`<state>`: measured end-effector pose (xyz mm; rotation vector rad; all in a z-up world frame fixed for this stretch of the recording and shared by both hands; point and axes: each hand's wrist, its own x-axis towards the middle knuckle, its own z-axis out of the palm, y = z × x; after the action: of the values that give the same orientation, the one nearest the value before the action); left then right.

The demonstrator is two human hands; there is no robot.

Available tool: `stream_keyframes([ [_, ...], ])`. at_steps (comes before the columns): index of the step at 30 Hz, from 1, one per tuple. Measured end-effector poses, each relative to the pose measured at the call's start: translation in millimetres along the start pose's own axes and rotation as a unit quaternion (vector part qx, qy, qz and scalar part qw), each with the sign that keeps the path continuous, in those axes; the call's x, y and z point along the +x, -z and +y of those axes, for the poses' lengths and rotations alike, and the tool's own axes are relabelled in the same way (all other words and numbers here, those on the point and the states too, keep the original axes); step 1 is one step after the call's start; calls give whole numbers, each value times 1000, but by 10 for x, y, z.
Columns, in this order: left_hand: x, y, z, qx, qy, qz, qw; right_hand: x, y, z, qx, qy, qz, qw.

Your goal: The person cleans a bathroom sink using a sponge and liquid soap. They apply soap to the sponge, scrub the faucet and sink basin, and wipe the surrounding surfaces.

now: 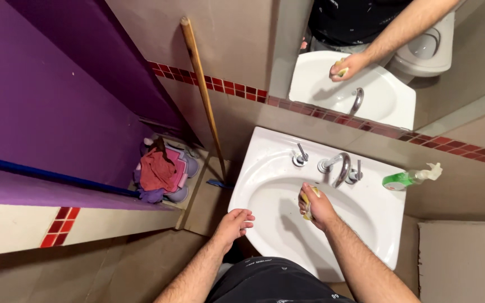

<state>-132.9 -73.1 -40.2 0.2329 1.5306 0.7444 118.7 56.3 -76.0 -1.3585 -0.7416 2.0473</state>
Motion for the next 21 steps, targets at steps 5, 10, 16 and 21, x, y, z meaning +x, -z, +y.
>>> stream_keyframes([
  [5, -20, 173, 69, -12, 12, 0, 1000, -16, -171, -120, 78, -36, 1, 996],
  [10, 29, 349, 66, -26, 16, 6, 1000, -79, -288, -246, 70, 22, -41, 996],
  [16, 52, 474, 98, -24, 26, -2, 999, 1, -317, -214, 56, 67, 0, 996],
  [21, 39, 497, 193, -15, 25, -19, 999, -104, -453, -305, 78, 45, 53, 995],
])
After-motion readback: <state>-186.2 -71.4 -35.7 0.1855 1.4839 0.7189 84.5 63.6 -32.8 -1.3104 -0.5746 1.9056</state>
